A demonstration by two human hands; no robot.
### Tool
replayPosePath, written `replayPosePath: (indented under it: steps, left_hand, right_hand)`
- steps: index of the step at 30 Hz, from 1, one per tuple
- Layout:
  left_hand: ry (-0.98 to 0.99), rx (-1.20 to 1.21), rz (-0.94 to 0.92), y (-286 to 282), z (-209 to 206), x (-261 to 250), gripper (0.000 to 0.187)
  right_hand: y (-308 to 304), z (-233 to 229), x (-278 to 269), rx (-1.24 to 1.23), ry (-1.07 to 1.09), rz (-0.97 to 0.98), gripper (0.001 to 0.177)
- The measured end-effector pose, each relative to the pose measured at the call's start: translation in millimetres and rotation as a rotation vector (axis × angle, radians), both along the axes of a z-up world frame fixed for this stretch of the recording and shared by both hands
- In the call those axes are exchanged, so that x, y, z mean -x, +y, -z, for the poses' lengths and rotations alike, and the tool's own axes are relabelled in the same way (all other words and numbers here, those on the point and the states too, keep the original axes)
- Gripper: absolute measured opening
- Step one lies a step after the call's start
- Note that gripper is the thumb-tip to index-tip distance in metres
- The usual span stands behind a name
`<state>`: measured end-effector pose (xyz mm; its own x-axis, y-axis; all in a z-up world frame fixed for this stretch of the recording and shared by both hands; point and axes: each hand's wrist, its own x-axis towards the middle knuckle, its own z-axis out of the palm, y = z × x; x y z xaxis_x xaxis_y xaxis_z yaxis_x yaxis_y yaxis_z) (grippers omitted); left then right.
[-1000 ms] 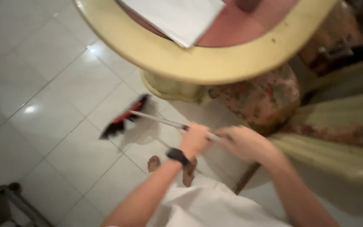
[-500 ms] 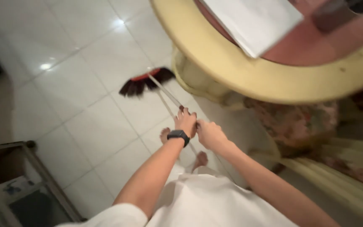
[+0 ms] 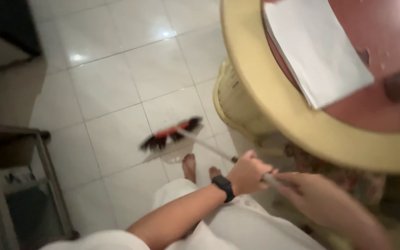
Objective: Sweep the tiled floor of a dining room using a broom.
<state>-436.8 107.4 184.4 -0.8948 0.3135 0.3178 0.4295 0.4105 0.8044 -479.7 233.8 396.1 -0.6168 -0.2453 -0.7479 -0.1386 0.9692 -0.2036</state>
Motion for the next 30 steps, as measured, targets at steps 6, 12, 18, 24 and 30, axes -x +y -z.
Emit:
replayPosePath:
  steps: [6,12,18,24,30]
  left_hand:
    - [-0.300,0.563,-0.191,-1.3,126.1,-10.7,0.012]
    - [-1.066,0.253,-0.876,-69.5,124.2,-35.2,0.041]
    - [-0.185,0.096,-0.715,-89.1,12.7,-78.4,0.030]
    - [-0.203,0.098,-0.583,-39.0,-17.1,-86.4,0.026]
    - [-0.439,0.113,-0.515,-81.2,80.9,-137.3,0.016]
  right_hand:
    - [-13.7,137.3,3.0,0.135,0.039,-0.207,0.035]
    - [-68.2,358.2,-18.0,0.621,0.113,-0.383,0.059]
    - [-95.8,132.6,-2.0,0.406,0.055,-0.632,0.028]
    - [-29.0,76.2,17.0,0.234,-0.138,-0.461,0.035]
    - [-40.6,241.5,-42.5,0.319,-0.465,0.134,0.054]
